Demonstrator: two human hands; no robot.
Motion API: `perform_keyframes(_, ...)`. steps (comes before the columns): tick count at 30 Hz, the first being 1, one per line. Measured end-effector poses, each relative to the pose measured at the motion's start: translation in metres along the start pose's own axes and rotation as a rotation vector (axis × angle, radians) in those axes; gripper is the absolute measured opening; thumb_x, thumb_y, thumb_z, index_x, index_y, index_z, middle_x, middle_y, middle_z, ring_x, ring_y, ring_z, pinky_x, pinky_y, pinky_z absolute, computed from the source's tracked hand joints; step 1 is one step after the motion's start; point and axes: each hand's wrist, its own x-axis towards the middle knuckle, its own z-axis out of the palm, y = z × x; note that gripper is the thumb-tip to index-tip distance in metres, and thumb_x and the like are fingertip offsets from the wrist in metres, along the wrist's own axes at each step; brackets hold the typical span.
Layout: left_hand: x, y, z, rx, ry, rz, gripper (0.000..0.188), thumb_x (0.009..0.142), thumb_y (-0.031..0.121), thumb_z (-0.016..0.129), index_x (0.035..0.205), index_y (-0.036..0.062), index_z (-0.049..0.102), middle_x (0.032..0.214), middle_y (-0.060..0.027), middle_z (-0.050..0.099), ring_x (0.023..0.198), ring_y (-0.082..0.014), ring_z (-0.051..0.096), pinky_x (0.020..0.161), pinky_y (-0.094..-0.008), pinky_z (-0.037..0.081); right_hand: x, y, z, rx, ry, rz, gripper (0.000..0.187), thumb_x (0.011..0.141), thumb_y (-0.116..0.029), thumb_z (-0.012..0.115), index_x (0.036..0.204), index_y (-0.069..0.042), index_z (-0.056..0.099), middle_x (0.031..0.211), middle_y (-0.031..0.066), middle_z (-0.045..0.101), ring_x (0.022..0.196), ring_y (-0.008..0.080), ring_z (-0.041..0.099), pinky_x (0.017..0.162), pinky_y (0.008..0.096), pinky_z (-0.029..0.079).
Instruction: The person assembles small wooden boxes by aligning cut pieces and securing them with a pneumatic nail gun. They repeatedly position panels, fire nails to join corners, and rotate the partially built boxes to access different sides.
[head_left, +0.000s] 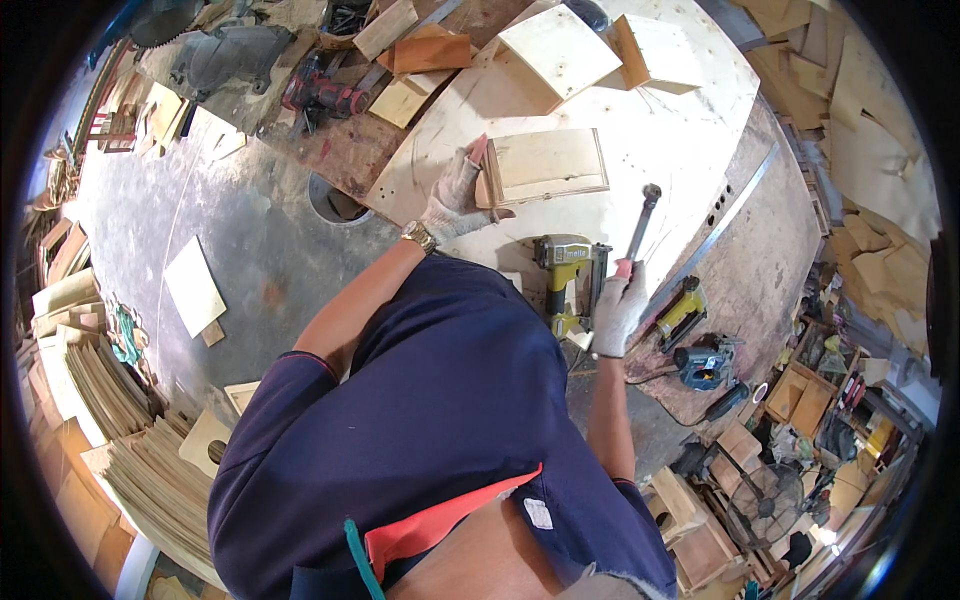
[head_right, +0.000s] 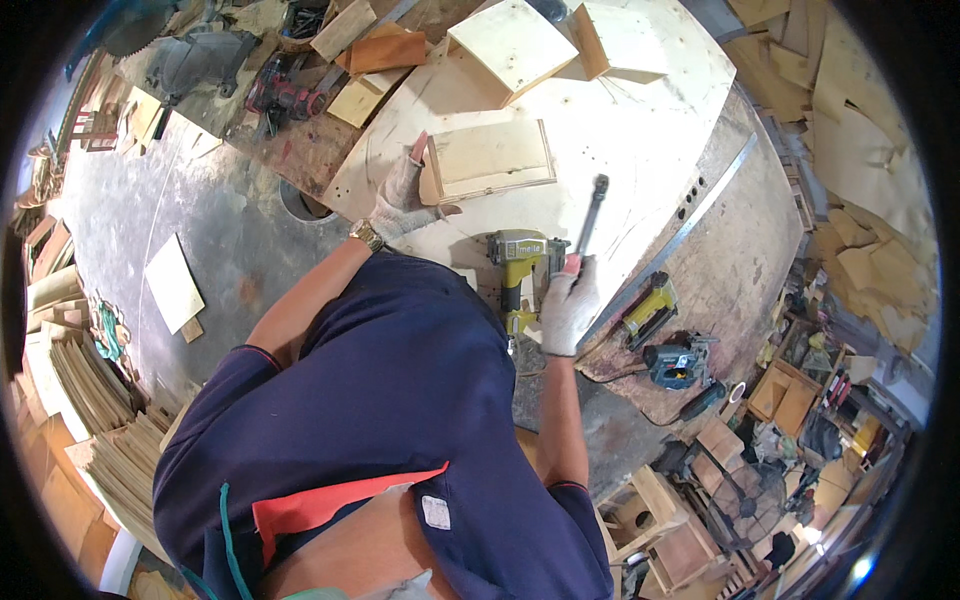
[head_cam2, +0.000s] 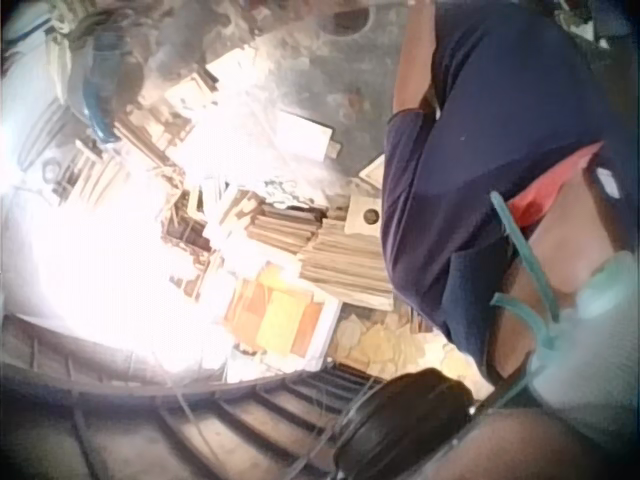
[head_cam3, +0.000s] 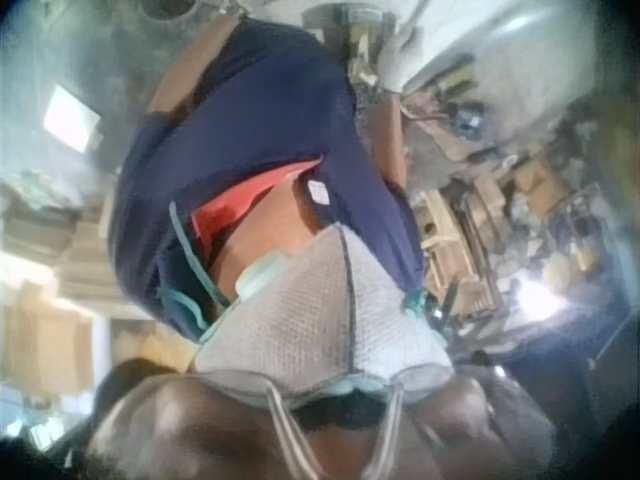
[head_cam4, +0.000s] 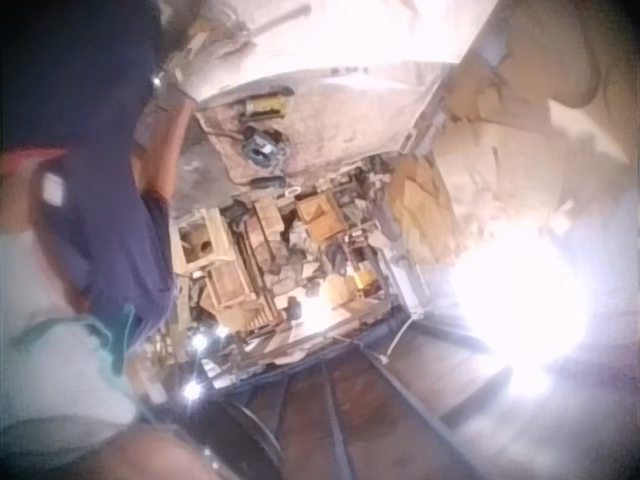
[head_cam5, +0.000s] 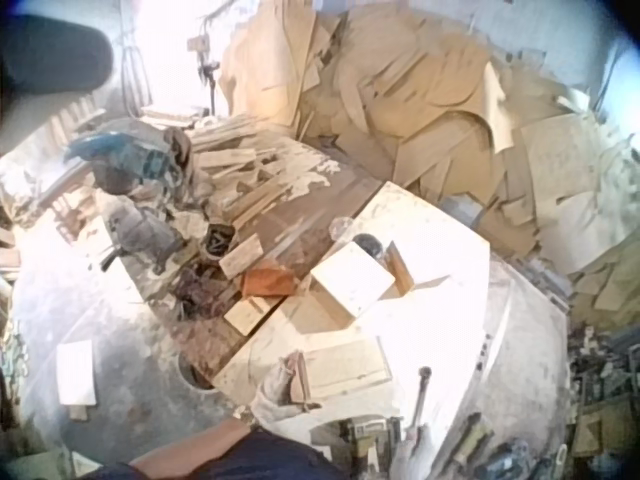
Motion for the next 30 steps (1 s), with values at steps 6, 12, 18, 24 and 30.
perform_keyframes(6, 0.045, 0.036, -0.032, 0.076, -0.141, -0.036, 0.119, 0.068, 0.036, 0.095, 0.164, 0.0045, 0.032, 0.15, -0.0187, 0.052, 0.138, -0.0362, 0.052, 0.117, -0.0442, 0.044, 0.051, 0.085, -0.026, -0.611, 0.195, -0.052, 0.047, 0.093, -0.023, 0.074, 0.132, -0.002, 0.059, 0.093, 0.0201, 0.071, 0.085, 0.0408, 0.073, 0.077, 0.0505, 0.059)
perform_keyframes(12, 0.141, 0.101, -0.079, 0.579, -0.59, 0.218, 0.106, 0.06, 0.037, 0.085, 0.156, 0.0112, 0.049, 0.13, -0.0095, 0.06, 0.127, -0.0283, 0.055, 0.113, -0.0454, 0.041, -0.005, 0.035, 0.033, -0.346, -0.527, 0.176, 0.106, 0.086, -0.035, 0.085, 0.162, -0.001, 0.02, 0.119, 0.0278, 0.069, 0.101, 0.0407, 0.073, 0.084, 0.049, 0.059)
perform_keyframes(18, 0.147, 0.073, -0.05, 0.455, -0.642, 0.294, 0.075, 0.08, 0.036, 0.076, 0.15, 0.0147, 0.055, 0.125, -0.0118, 0.064, 0.128, -0.0294, 0.057, 0.115, -0.0501, 0.04, -0.026, 0.06, 0.062, -0.42, -0.401, 0.095, 0.124, 0.084, -0.021, 0.082, 0.169, -0.004, -0.008, 0.122, 0.0327, 0.069, 0.106, 0.0467, 0.072, 0.091, 0.0512, 0.059)
perform_keyframes(24, 0.129, 0.054, -0.023, 0.476, -0.268, 0.227, 0.029, 0.093, 0.03, 0.065, 0.113, 0.0094, 0.068, 0.104, -0.0115, 0.066, 0.11, -0.031, 0.063, 0.108, -0.0466, 0.046, 0.007, -0.014, -0.037, -0.097, -0.401, 0.096, 0.039, 0.095, -0.018, 0.078, 0.122, 0.004, 0.063, 0.086, 0.0134, 0.075, 0.073, 0.0187, 0.075, 0.062, 0.035, 0.059)
perform_keyframes(30, 0.129, 0.054, -0.019, 0.515, -0.222, 0.244, 0.021, 0.092, 0.027, 0.068, 0.102, 0.0087, 0.066, 0.103, -0.0123, 0.065, 0.109, -0.0314, 0.063, 0.106, -0.0468, 0.047, 0.034, -0.117, -0.08, 0.034, -0.512, -0.078, 0.035, 0.099, -0.014, 0.07, 0.123, 0.009, 0.061, 0.092, 0.0155, 0.076, 0.062, 0.0114, 0.068, 0.055, 0.0292, 0.056)
